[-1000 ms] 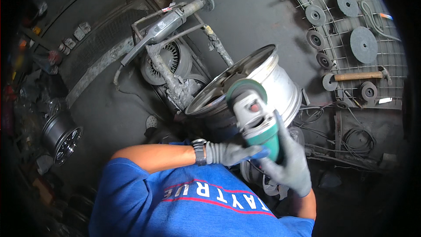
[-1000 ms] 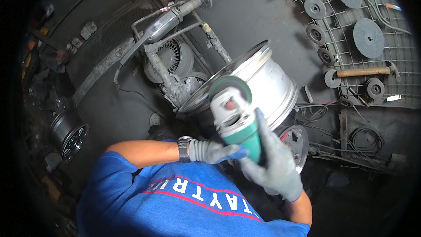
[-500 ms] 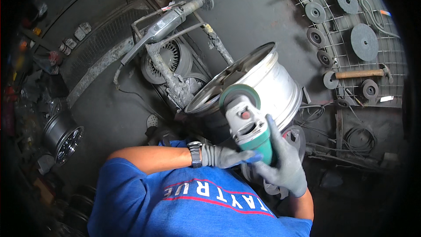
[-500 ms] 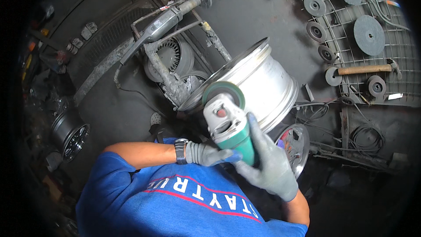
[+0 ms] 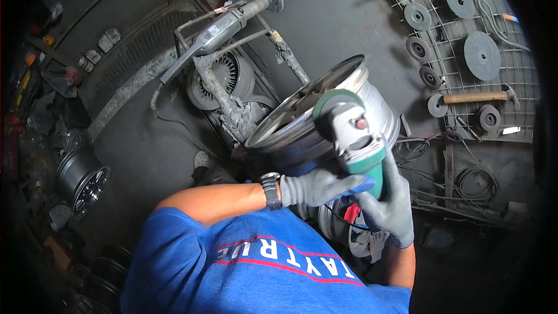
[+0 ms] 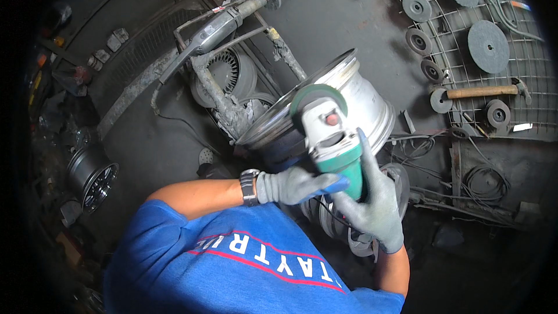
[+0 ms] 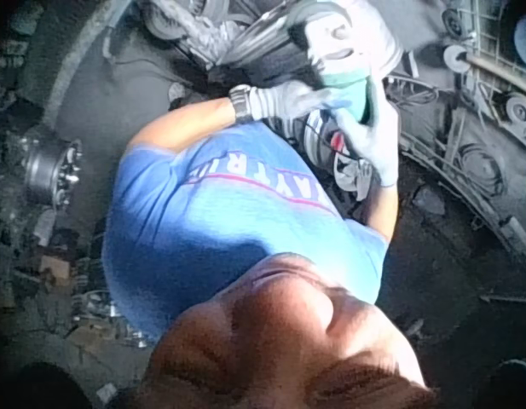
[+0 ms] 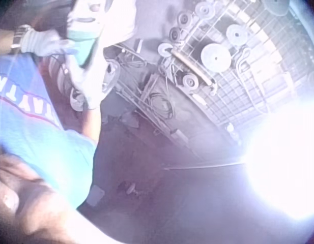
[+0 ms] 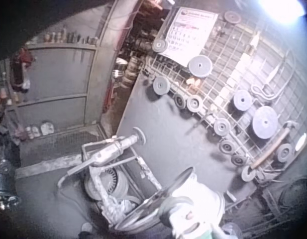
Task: The person uses an angle grinder to smooth the surface of a car wheel rim mounted on a stand. They rotate the rim to access different sections and continue grinding along the outer edge and face of the rim.
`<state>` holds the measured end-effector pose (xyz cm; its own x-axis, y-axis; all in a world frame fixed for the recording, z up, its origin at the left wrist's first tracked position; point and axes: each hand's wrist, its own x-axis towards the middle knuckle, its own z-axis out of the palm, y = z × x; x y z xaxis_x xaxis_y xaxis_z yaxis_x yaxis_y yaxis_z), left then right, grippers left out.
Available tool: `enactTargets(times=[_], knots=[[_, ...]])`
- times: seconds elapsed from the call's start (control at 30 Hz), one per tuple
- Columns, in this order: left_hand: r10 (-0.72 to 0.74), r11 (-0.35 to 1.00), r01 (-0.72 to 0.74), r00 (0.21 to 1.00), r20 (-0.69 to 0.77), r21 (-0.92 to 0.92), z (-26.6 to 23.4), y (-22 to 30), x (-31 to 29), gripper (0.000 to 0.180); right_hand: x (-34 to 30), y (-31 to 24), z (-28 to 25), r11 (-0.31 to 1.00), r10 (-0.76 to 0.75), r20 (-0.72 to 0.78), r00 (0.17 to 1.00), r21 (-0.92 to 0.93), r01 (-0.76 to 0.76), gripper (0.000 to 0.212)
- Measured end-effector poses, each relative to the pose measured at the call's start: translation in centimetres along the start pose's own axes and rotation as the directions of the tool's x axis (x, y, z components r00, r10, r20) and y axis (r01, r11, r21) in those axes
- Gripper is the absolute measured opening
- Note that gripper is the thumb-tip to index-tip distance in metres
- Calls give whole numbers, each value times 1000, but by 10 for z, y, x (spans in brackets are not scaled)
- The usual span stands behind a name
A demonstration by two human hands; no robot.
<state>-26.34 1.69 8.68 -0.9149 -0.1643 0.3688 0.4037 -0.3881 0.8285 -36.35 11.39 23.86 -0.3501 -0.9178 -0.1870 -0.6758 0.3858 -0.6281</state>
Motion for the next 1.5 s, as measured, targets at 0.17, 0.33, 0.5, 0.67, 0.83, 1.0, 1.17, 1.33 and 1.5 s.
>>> enactTargets(times=[0.17,0.33,0.5,0.67,0.83,1.0,1.17,1.33,1.5], knots=[[-18,972,4,998,-57,-237,14,-24,-14,45,-6,-3,2,988,-78,97,992,-129,90,88],[117,979,-132,988,-105,-157,15,-16,-11,46,-4,-9,-2,982,-69,109,992,-166,87,88],[-28,999,28,1000,-10,23,-9,20,12,42,8,-4,-8,1000,-16,-45,999,-1,16,86],[26,998,-26,1000,9,-52,9,-27,-38,43,-9,-7,7,975,-80,182,980,-191,115,89],[281,895,-290,957,77,338,0,-79,-33,44,-3,-15,2,970,-81,165,983,-215,116,89],[160,983,-155,986,-46,98,-5,-6,0,42,2,-7,1,1000,13,-38,999,18,-12,88],[-40,969,45,999,29,-244,5,-29,-49,46,-7,-19,11,961,-18,236,972,-263,82,93],[392,892,-375,920,-19,254,25,-105,-26,49,-4,-19,0,959,-43,197,979,-266,95,92],[128,988,-143,971,-203,-60,10,3,41,49,20,3,-41,997,-49,19,999,-53,50,86]])
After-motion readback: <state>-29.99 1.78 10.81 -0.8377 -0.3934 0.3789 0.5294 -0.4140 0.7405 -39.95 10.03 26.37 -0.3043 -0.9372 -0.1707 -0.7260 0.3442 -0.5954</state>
